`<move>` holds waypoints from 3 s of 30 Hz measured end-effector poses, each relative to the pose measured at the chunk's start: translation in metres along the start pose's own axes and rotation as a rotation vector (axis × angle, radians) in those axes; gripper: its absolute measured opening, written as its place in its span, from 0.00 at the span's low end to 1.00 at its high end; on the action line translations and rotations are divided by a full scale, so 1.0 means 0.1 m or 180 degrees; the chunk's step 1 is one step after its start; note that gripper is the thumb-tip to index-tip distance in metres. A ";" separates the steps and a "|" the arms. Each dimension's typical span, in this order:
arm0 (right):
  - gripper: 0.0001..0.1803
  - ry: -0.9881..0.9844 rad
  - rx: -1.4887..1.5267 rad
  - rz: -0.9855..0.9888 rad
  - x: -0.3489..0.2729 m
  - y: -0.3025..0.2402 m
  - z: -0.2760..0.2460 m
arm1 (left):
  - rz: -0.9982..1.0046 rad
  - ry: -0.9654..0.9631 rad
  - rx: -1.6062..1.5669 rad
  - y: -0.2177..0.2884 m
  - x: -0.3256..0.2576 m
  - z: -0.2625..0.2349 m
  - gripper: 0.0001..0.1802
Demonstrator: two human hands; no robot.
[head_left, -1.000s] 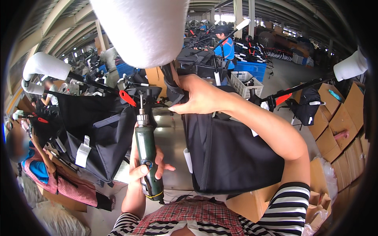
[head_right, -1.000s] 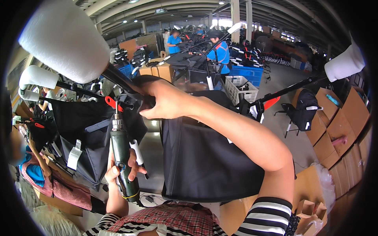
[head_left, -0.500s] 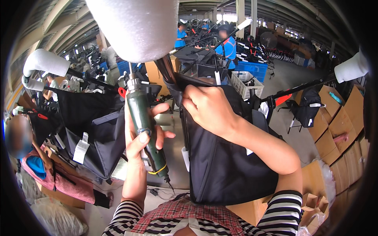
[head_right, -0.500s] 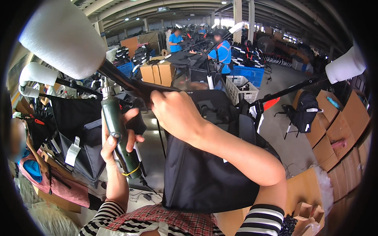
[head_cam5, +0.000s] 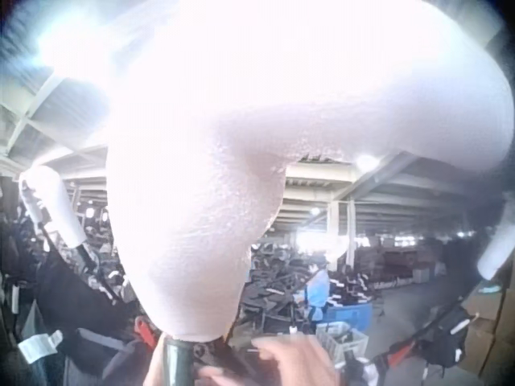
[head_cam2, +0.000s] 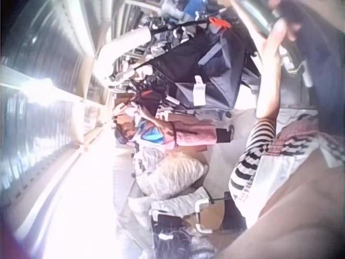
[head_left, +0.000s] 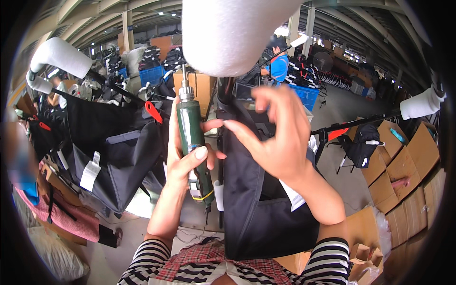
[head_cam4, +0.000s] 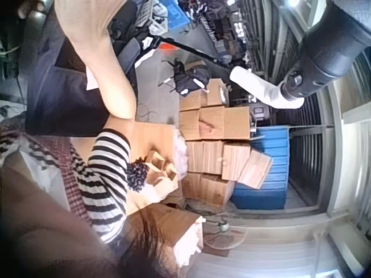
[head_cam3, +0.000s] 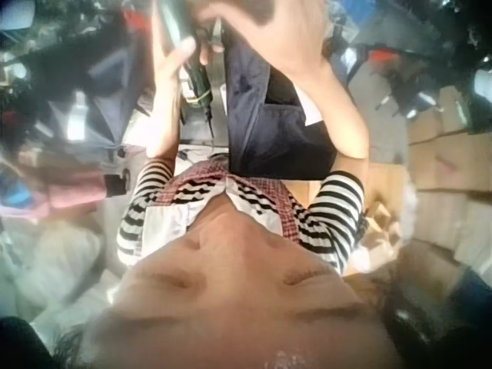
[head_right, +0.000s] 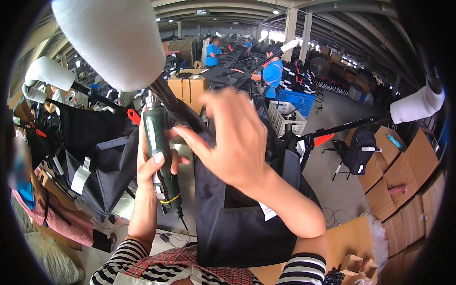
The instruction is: The person uses a power drill to attach black fabric seat covers to metal chair frames. They repeatedly pick up fasteners, align the fabric, and drive screws into the frame, then move the assembled chair aside and pull a new frame into position.
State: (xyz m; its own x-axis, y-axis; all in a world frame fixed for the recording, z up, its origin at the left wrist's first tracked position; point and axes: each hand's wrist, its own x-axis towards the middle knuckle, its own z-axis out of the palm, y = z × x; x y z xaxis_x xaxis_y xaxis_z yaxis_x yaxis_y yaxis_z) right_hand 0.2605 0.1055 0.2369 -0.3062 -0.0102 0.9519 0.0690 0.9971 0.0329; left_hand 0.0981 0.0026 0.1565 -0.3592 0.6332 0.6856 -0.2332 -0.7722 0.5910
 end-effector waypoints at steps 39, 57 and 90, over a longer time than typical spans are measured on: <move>0.17 -0.1458 0.1018 0.0301 -0.05 0.42 0.39 | -0.1478 -0.0349 0.0018 0.10 -0.84 0.04 0.65; 0.18 -0.1046 0.1120 0.0095 -0.15 0.40 0.45 | -0.1638 -0.0238 -0.1131 0.08 -0.84 0.29 0.58; 0.10 0.1434 0.1459 0.4407 -3.83 -0.33 -0.97 | -0.2439 -0.1655 0.0186 -0.46 -0.35 0.44 0.77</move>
State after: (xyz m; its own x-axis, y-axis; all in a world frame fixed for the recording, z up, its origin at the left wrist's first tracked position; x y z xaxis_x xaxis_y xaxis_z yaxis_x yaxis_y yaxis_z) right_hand 0.4677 0.0694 -0.0989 0.0612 0.9840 0.1673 -0.2673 0.1777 -0.9471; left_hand 0.1608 0.0184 0.1240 0.3280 0.9243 0.1950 -0.1885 -0.1383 0.9723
